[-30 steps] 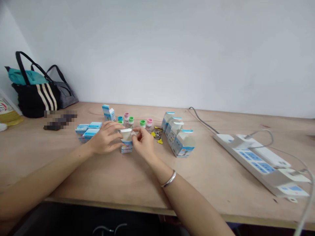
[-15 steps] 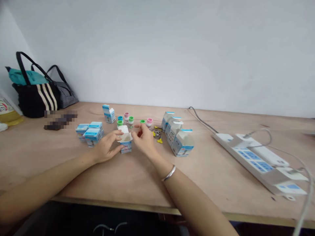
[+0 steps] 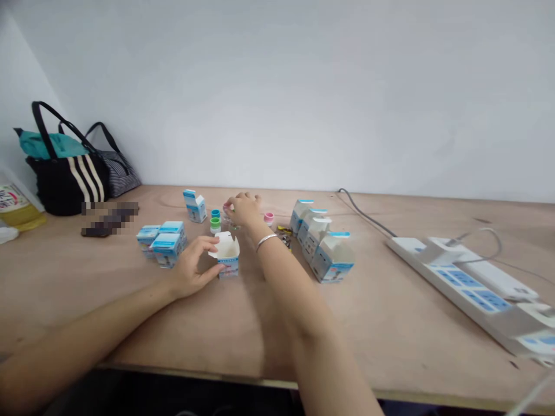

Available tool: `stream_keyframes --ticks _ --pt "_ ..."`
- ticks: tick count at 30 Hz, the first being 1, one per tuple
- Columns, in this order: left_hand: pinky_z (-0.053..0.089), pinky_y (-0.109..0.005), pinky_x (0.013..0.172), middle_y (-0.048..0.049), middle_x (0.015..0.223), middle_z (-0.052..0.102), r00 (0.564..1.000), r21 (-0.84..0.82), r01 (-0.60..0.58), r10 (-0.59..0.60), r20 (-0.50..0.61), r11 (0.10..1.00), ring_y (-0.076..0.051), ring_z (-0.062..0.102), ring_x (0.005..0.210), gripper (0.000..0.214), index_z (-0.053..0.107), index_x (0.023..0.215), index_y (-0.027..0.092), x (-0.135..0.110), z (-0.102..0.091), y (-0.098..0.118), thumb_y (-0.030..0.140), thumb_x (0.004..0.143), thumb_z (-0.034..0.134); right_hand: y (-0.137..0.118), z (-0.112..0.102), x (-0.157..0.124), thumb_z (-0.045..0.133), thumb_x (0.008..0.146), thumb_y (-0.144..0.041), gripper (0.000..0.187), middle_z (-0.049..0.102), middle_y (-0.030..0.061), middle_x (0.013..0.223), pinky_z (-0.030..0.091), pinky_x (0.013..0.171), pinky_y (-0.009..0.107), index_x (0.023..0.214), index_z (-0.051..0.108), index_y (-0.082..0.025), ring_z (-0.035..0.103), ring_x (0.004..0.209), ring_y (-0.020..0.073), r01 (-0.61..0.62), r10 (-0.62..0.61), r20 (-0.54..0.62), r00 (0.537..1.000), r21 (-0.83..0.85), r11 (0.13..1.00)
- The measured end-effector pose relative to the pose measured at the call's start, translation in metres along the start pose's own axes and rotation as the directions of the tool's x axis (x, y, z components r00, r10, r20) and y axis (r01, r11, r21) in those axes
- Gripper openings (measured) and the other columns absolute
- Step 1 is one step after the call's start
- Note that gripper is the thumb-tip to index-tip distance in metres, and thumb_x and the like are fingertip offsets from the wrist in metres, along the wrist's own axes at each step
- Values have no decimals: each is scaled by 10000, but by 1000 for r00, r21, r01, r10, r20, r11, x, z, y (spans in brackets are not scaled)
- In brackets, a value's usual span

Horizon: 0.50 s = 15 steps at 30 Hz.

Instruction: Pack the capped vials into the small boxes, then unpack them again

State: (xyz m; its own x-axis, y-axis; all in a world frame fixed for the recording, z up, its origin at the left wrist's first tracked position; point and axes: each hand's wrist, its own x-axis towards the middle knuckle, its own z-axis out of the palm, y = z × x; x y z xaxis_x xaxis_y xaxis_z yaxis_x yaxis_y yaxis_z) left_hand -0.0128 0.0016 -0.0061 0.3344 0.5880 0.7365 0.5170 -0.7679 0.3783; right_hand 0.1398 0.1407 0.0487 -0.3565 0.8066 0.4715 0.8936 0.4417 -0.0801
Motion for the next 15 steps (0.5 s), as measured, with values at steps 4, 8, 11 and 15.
stream_keyframes --ticks 4,8,11,15 --pt "463 -377 900 -106 1113 563 1000 -19 15 -16 -6 1000 -223 559 1069 257 466 943 198 0 1 0 235 753 636 -1 4 4 550 798 -341 169 657 91 992 217 926 528 864 644 -216 497 1002 276 -17 17 -15 1000 16 1000" --pt "463 -379 899 -109 1121 562 1000 -24 16 -16 -7 1000 -218 561 1067 270 454 949 197 1 0 -1 229 753 636 -2 -7 0 513 828 -322 145 666 56 941 236 958 494 819 599 -206 526 990 239 -15 29 -135 990 105 994" --pt "464 -384 899 -112 1134 564 1000 -19 14 -14 4 1000 -224 561 1079 282 449 959 199 0 0 -3 249 755 638 -1 -29 -14 493 841 -330 150 651 57 913 340 921 400 808 553 -196 561 946 205 95 54 -391 919 351 931" --pt "466 -388 907 -117 1172 557 1000 -27 22 -22 16 999 -230 543 1121 308 429 981 202 -1 -1 -6 263 760 634 -3 -64 -57 499 849 -351 147 631 55 914 427 841 334 804 505 -211 590 895 176 302 0 -478 878 554 776"
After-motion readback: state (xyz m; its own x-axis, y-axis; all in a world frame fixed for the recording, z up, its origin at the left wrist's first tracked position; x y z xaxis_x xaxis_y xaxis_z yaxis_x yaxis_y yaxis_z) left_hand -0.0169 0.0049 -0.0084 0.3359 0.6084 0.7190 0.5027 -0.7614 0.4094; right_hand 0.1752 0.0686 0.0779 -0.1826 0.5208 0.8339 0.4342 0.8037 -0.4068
